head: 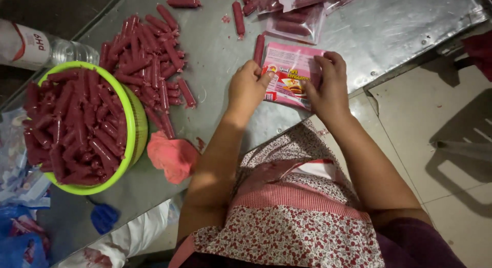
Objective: The person places hot dogs into individual plastic packets and then gathers the filled packets together.
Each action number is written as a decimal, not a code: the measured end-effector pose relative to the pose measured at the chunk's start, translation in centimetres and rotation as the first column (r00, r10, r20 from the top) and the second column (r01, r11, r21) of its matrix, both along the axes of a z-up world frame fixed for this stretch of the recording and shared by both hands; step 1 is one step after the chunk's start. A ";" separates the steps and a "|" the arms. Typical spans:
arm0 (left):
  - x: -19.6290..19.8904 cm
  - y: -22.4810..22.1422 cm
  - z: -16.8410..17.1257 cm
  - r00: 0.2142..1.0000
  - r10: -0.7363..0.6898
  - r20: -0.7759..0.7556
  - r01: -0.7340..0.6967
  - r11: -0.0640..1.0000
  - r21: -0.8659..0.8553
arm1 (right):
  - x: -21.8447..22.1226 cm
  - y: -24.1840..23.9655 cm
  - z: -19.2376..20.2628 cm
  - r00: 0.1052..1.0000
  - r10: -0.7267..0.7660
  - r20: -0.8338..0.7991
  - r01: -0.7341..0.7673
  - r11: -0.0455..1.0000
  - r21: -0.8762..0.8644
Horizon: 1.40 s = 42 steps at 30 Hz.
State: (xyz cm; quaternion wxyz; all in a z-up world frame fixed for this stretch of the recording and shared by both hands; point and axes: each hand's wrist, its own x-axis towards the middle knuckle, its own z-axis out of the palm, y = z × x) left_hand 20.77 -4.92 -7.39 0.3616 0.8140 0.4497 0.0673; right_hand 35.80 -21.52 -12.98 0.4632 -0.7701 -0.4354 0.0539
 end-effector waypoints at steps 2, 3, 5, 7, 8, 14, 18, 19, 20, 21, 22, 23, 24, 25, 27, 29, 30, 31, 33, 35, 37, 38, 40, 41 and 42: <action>-0.1 -0.3 -0.5 0.997 -0.012 0.071 0.001 0.989 0.151 | -0.3 0.6 0.6 0.983 -0.060 -0.176 0.066 0.998 0.025; 0.0 -0.5 -0.9 0.997 -0.011 0.076 0.000 0.988 0.151 | 0.0 0.5 0.4 0.983 -0.059 -0.171 0.065 0.998 0.026; 0.0 -1.1 -1.8 0.992 -0.047 0.118 0.015 0.967 0.256 | 0.6 0.3 0.1 0.930 -0.196 -0.312 0.192 0.980 -0.046; -0.3 -1.4 -2.3 0.987 -0.014 0.157 -0.021 0.976 0.217 | 1.5 0.9 1.0 0.928 -0.186 -0.324 0.171 0.983 -0.074; -0.4 -1.5 -2.5 0.982 0.019 0.190 -0.054 0.982 0.179 | 2.0 1.2 1.4 0.923 -0.177 -0.341 0.151 0.983 -0.100; -1.8 -1.4 -4.5 0.934 0.010 0.358 -0.117 0.954 0.276 | 3.6 1.8 1.3 0.948 -0.215 -0.237 0.140 0.945 -0.297; -2.5 -1.2 -6.1 0.924 -0.076 0.374 -0.052 0.946 0.321 | 3.3 2.5 3.1 0.904 -0.272 -0.329 0.136 0.914 -0.384; -2.5 -1.2 -6.4 0.911 -0.085 0.403 -0.060 0.941 0.334 | 3.4 2.5 2.7 0.914 -0.267 -0.306 0.148 0.920 -0.362; -2.6 -1.2 -6.6 0.896 -0.091 0.434 -0.073 0.935 0.347 | 3.6 2.7 2.3 0.924 -0.258 -0.281 0.156 0.928 -0.338; -2.5 -1.3 -6.6 0.893 -0.084 0.443 -0.083 0.936 0.343 | 3.4 2.6 2.4 0.929 -0.252 -0.271 0.153 0.928 -0.340; -2.5 -1.3 -6.6 0.899 -0.087 0.429 -0.069 0.940 0.336 | 3.3 2.7 2.6 0.917 -0.267 -0.297 0.169 0.933 -0.318; -2.6 -1.2 -6.6 0.905 -0.091 0.415 -0.055 0.943 0.328 | 3.1 2.8 2.7 0.904 -0.281 -0.323 0.185 0.937 -0.298; -2.7 -1.3 -6.5 0.903 -0.079 0.422 -0.069 0.944 0.324 | 2.9 2.8 2.8 0.909 -0.271 -0.316 0.175 0.938 -0.300; -2.7 -1.4 -6.4 0.911 -0.087 0.403 -0.054 0.944 0.325 | 2.7 2.9 2.9 0.899 -0.284 -0.332 0.187 0.937 -0.295; -2.6 -1.4 -6.6 0.917 -0.088 0.390 -0.046 0.945 0.323 | 2.7 2.8 3.0 0.892 -0.293 -0.344 0.195 0.936 -0.292; -2.5 -1.3 -7.4 0.900 -0.129 0.416 -0.053 0.916 0.399 | 2.9 2.7 2.8 0.900 -0.269 -0.342 0.182 0.946 -0.267; -2.5 -1.3 -7.3 0.900 -0.123 0.419 -0.059 0.917 0.394 | 3.2 2.6 2.9 0.903 -0.267 -0.338 0.178 0.946 -0.271; -2.5 -1.4 -7.1 0.903 -0.121 0.412 -0.047 0.926 0.375 | 3.5 2.6 3.0 0.918 -0.230 -0.321 0.140 0.950 -0.280; -2.5 -1.3 -6.9 0.907 -0.114 0.406 -0.040 0.935 0.353 | 4.3 2.9 2.8 0.933 -0.189 -0.305 0.098 0.952 -0.291; -2.4 -1.3 -7.0 0.901 -0.108 0.420 -0.057 0.931 0.362 | 5.2 3.4 2.3 0.993 -0.062 -0.102 0.026 0.947 -0.320; -2.5 -1.3 -6.7 0.901 -0.102 0.421 -0.058 0.935 0.350 | 5.5 3.8 2.2 0.977 -0.070 -0.201 0.009 0.958 -0.288; -2.5 -1.3 -6.5 0.901 -0.101 0.422 -0.054 0.938 0.341 | 5.6 4.1 2.2 0.951 -0.077 -0.299 0.000 0.968 -0.250; -2.5 -1.2 -6.6 0.894 -0.100 0.437 -0.062 0.938 0.341 | 5.9 4.0 1.8 0.934 -0.059 -0.352 -0.015 0.979 -0.202; -2.5 -1.2 -6.7 0.886 -0.102 0.453 -0.066 0.938 0.342 | 6.0 4.0 1.7 0.914 -0.041 -0.403 -0.022 0.988 -0.152; -2.4 -1.1 -6.9 0.885 -0.101 0.454 -0.066 0.938 0.339 | 5.9 3.9 1.8 0.915 -0.042 -0.402 -0.022 0.988 -0.155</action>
